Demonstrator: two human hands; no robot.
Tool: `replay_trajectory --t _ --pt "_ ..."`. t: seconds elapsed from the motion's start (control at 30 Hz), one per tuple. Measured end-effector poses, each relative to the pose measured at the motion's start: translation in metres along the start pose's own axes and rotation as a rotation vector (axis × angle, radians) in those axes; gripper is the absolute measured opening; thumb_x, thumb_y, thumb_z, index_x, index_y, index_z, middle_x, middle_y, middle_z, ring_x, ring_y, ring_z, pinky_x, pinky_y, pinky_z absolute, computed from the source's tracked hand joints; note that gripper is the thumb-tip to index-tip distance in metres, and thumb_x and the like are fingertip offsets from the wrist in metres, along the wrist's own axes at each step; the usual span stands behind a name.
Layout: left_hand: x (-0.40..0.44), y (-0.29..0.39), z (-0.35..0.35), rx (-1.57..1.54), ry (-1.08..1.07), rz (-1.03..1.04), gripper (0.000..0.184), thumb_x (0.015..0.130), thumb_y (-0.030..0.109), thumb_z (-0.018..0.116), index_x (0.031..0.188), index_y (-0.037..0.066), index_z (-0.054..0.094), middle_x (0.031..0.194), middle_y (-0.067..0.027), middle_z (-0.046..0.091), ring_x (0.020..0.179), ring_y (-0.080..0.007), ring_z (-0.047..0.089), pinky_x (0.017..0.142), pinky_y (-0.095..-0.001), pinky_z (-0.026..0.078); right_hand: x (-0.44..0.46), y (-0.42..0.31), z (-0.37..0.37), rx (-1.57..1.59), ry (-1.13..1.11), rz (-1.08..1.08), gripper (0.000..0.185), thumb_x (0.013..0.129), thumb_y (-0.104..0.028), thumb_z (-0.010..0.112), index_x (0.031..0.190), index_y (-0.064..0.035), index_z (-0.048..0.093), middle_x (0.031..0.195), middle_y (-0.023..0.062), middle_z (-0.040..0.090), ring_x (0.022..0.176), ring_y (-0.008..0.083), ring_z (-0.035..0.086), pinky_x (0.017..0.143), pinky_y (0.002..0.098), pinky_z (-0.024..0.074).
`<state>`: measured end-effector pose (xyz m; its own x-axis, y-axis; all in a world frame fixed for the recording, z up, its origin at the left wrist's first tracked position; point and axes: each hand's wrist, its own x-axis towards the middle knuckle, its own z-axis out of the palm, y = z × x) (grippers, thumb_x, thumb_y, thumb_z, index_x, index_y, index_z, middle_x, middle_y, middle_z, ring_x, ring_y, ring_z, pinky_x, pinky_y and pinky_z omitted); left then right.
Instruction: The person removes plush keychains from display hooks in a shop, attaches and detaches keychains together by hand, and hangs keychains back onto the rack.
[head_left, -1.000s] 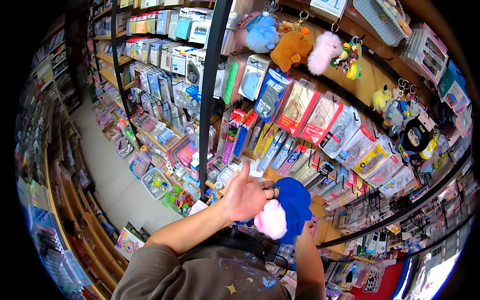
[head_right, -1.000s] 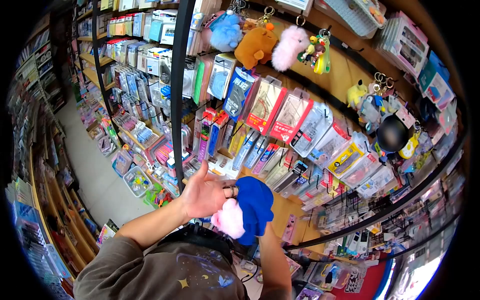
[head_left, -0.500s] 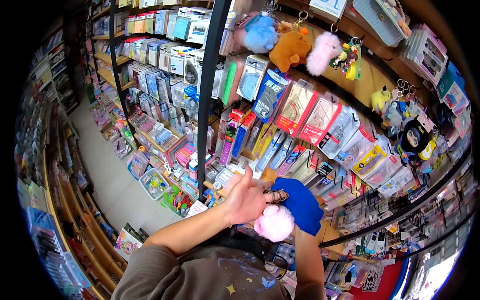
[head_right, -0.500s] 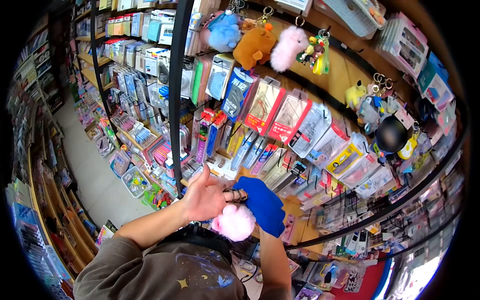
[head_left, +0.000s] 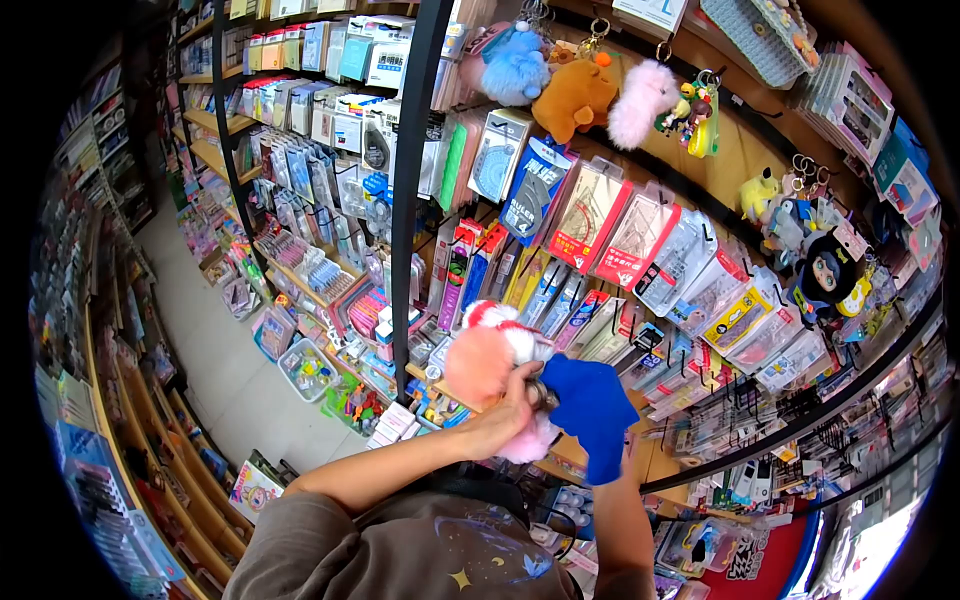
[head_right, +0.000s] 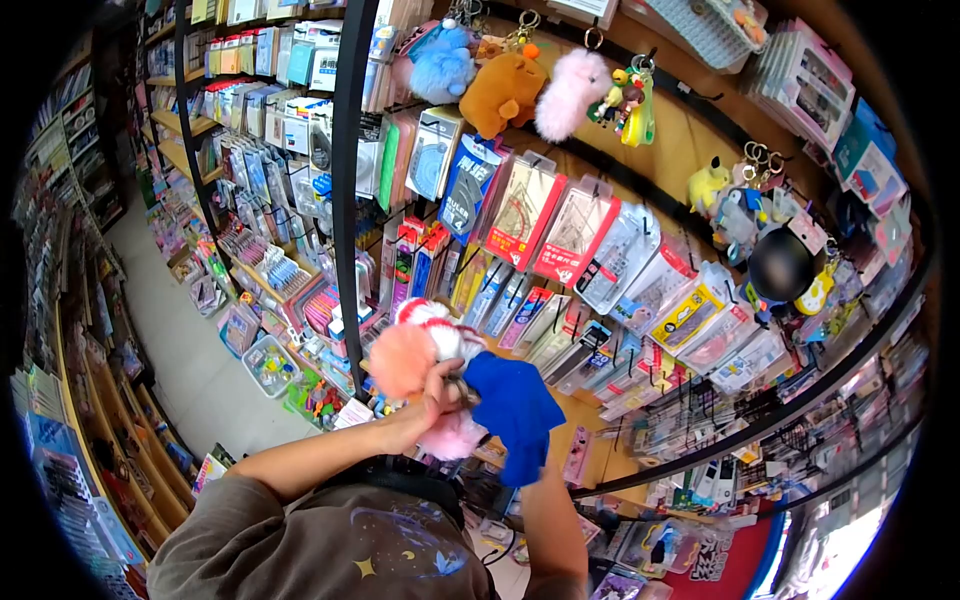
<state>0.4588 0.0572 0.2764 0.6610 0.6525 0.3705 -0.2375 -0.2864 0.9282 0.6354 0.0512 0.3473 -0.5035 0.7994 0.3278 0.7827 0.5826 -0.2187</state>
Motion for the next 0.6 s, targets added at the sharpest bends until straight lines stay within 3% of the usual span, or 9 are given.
replay_trajectory --t 0.03,0.07,0.2,0.3,0.33,0.43,0.47,0.5,0.6 --pt "-0.001 -0.011 0.0 0.096 0.023 0.092 0.074 0.091 0.054 0.024 0.133 0.0 -0.001 0.094 -0.0101 0.045 0.087 -0.0205 0.046 0.089 -0.0332 0.032 0.0 -0.006 -0.008 0.152 0.024 0.087 0.019 0.071 -0.011 0.063 0.089 -0.0057 0.061 0.075 0.0085 0.061 0.065 0.0159 0.058 0.054 0.03 0.0448" --pt "0.002 0.017 0.0 0.041 0.026 0.178 0.065 0.091 0.035 0.043 0.129 -0.001 0.004 0.086 -0.0072 0.039 0.083 -0.0191 0.045 0.085 -0.0323 0.035 0.0 -0.013 -0.016 0.306 0.062 0.17 0.018 0.068 -0.009 0.063 0.085 -0.005 0.062 0.07 0.0081 0.06 0.061 0.0142 0.057 0.051 0.0297 0.0435" --pt "-0.003 0.027 -0.005 0.038 0.099 0.078 0.061 0.079 0.003 0.062 0.12 0.001 0.016 0.089 -0.0079 0.042 0.084 -0.0164 0.046 0.079 -0.0283 0.039 -0.009 -0.006 -0.026 0.93 0.135 0.259 0.005 0.068 -0.005 0.059 0.073 -0.0028 0.061 0.059 0.0026 0.056 0.048 0.0093 0.05 0.044 0.0268 0.0391" --pt "-0.008 0.012 -0.005 0.114 0.082 0.149 0.057 0.082 0.006 0.059 0.12 0.002 0.018 0.093 -0.0104 0.045 0.086 -0.016 0.046 0.079 -0.0304 0.04 -0.015 -0.017 -0.027 0.932 0.187 0.375 0.007 0.072 -0.004 0.057 0.079 -0.0022 0.061 0.068 0.0028 0.059 0.056 0.0096 0.053 0.048 0.025 0.0423" --pt "-0.011 0.013 -0.003 0.159 0.153 0.206 0.041 0.082 0.007 0.057 0.115 0.001 0.033 0.095 -0.0121 0.048 0.086 -0.0207 0.05 0.079 -0.0333 0.041 -0.016 -0.024 -0.026 0.896 0.22 0.445 0.009 0.074 -0.003 0.057 0.082 -0.0019 0.061 0.073 0.0034 0.061 0.06 0.0098 0.055 0.05 0.0244 0.0438" --pt "-0.013 0.034 -0.009 0.446 -0.052 -0.029 0.022 0.083 0.008 0.054 0.104 0.002 0.048 0.098 -0.0124 0.051 0.087 -0.0291 0.052 0.078 -0.0362 0.042 -0.003 -0.03 -0.026 0.409 0.118 0.106 0.01 0.062 -0.01 0.061 0.069 -0.0045 0.057 0.07 0.0083 0.057 0.063 0.0236 0.055 0.056 0.0322 0.0421" --pt "-0.013 0.033 -0.008 0.547 -0.099 -0.022 0.018 0.077 0.005 0.056 0.095 0.006 0.056 0.104 -0.0122 0.052 0.087 -0.0345 0.053 0.074 -0.0384 0.044 -0.013 -0.016 0.004 0.293 0.255 0.114 0.011 0.064 -0.012 0.06 0.073 -0.0059 0.056 0.074 0.0079 0.057 0.07 0.0246 0.055 0.062 0.0338 0.0426" --pt "-0.014 0.031 -0.008 0.656 -0.128 0.105 0.022 0.075 0.004 0.057 0.096 0.007 0.056 0.105 -0.0121 0.052 0.087 -0.0338 0.053 0.073 -0.0382 0.044 -0.023 -0.002 0.035 0.175 0.389 0.138 0.012 0.067 -0.014 0.06 0.076 -0.0073 0.056 0.078 0.0075 0.056 0.077 0.0256 0.054 0.068 0.0355 0.0431" --pt "-0.015 0.031 -0.011 0.874 -0.157 0.411 0.035 0.065 0.006 0.061 0.099 0.012 0.056 0.107 -0.0121 0.051 0.088 -0.0309 0.054 0.073 -0.0385 0.045 -0.028 -0.006 0.013 0.411 0.166 0.148 0.015 0.074 -0.013 0.057 0.087 -0.0069 0.054 0.086 0.0067 0.055 0.082 0.0229 0.053 0.072 0.0337 0.0435"
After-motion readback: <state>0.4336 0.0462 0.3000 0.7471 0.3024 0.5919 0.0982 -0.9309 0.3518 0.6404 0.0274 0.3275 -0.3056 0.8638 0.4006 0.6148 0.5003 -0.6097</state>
